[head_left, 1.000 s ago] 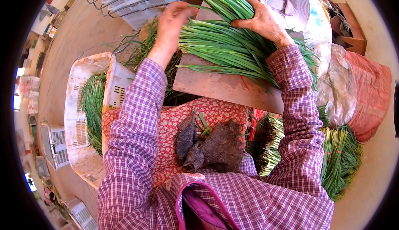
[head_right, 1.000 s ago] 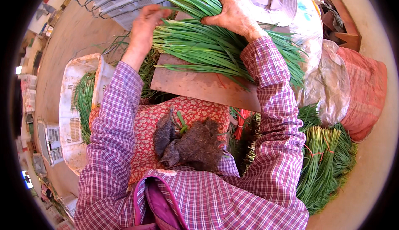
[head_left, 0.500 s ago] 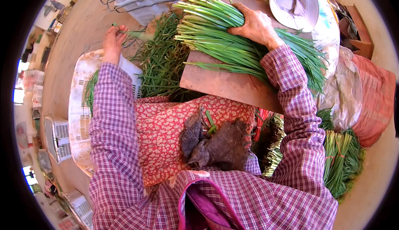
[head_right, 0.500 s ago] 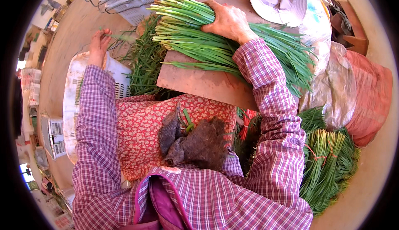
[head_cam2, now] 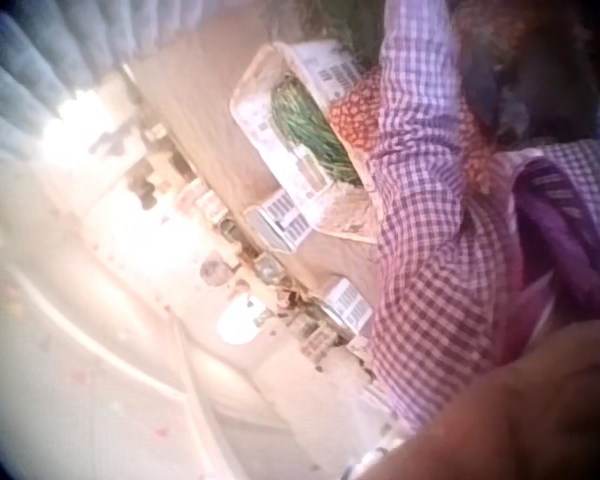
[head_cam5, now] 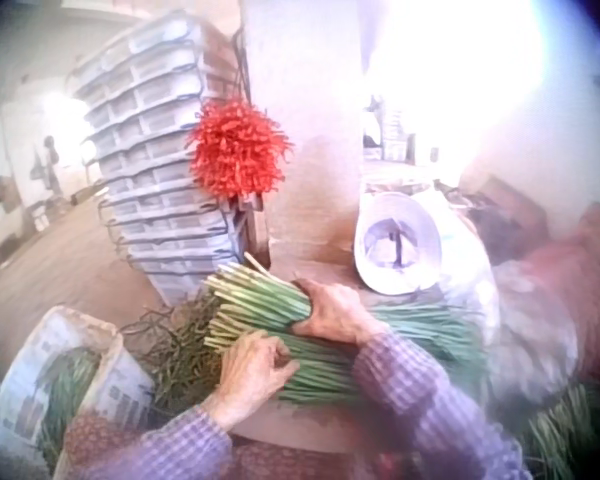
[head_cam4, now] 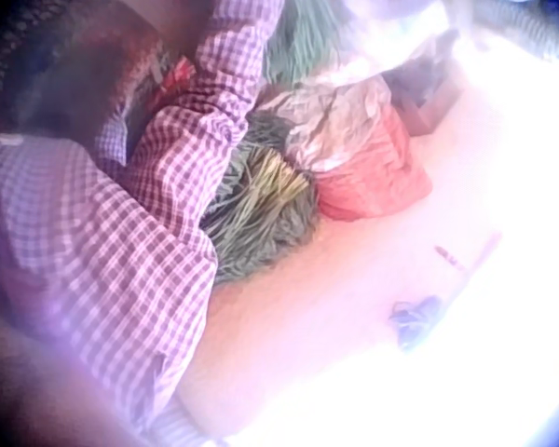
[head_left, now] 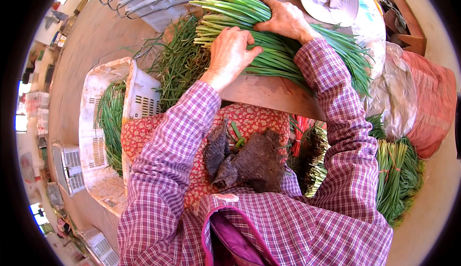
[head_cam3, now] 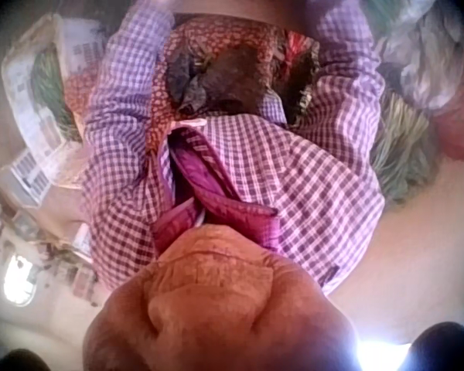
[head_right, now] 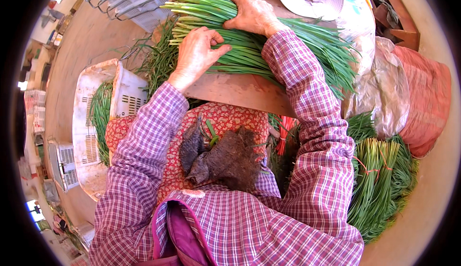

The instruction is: The person bundles green chives by hand, gathering a handful from a white basket, aligning the stems, and tying them together with a red ribbon.

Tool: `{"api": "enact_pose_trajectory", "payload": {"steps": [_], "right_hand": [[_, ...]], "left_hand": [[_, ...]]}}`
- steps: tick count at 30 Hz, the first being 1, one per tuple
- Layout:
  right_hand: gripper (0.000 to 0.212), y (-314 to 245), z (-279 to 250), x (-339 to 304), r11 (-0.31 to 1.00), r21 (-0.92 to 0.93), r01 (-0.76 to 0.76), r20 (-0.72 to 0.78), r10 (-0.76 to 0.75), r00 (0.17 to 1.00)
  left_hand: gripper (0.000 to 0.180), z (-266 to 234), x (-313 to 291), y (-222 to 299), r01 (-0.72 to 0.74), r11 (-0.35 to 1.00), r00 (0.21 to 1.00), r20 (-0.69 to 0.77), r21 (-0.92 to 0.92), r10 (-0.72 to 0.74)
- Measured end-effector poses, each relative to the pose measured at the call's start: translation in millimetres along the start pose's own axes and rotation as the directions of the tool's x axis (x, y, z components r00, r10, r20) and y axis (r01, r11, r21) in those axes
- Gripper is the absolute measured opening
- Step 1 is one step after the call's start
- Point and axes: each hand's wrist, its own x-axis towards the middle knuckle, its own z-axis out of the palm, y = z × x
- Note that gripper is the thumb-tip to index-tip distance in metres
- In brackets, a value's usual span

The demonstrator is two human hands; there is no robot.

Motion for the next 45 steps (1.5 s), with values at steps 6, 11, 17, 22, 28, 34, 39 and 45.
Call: {"api": "enact_pose_trajectory", "payload": {"steps": [6, 11, 17, 22, 28, 34, 39, 45], "right_hand": [[0.078, 1.9, -1.3, -2.7, 1.000, -0.013, 0.011, -0.028, -0.011, 1.000], [0.078, 4.1, -1.7, -3.1, 1.000, 0.002, 0.003, -0.014, -0.003, 1.000], [0.078, -2.0, 1.0, 2.0, 0.999, -0.012, 0.048, -0.025, -0.048, 0.999], [0.077, 7.1, 1.6, -2.2, 1.000, -0.028, 0.012, -0.002, -0.012, 1.000], [0.070, 2.6, 5.3, -0.8, 0.999, 0.029, 0.022, -0.037, -0.021, 0.999], [0.069, 4.8, 3.8, -3.8, 1.000, -0.005, -0.009, -0.048, 0.009, 0.999], [0.069, 5.9, 6.0, -3.1, 1.000, 0.009, 0.014, -0.061, -0.014, 0.998], [0.069, 2.4, 6.7, -3.5, 1.000, -0.005, 0.016, -0.069, -0.017, 0.997]], "left_hand": [[0.012, 10.2, 5.3, -8.7, 0.016, 0.997, 1.000, -0.015, -0.070, -0.017], [0.014, -44.8, 8.6, -30.5, 0.382, 0.598, 0.924, 0.311, -0.705, -0.223], [0.019, -120.2, -1.4, -143.2, 0.166, 0.907, 0.971, -0.096, -0.387, -0.219], [0.018, -86.6, -10.9, -82.9, 0.138, 0.984, 0.990, 0.026, -0.112, -0.136], [0.012, -27.4, -16.7, -37.8, -0.098, 0.994, 0.995, -0.008, -0.049, 0.098], [0.014, -9.8, -45.8, -33.1, 0.013, 0.995, 0.997, -0.070, -0.097, -0.020], [0.015, -9.8, -39.7, -32.8, 0.017, 0.993, 0.999, -0.034, -0.115, -0.021], [0.014, -10.0, -32.7, -27.2, -0.063, 0.998, 0.996, -0.058, -0.019, 0.061]]}}
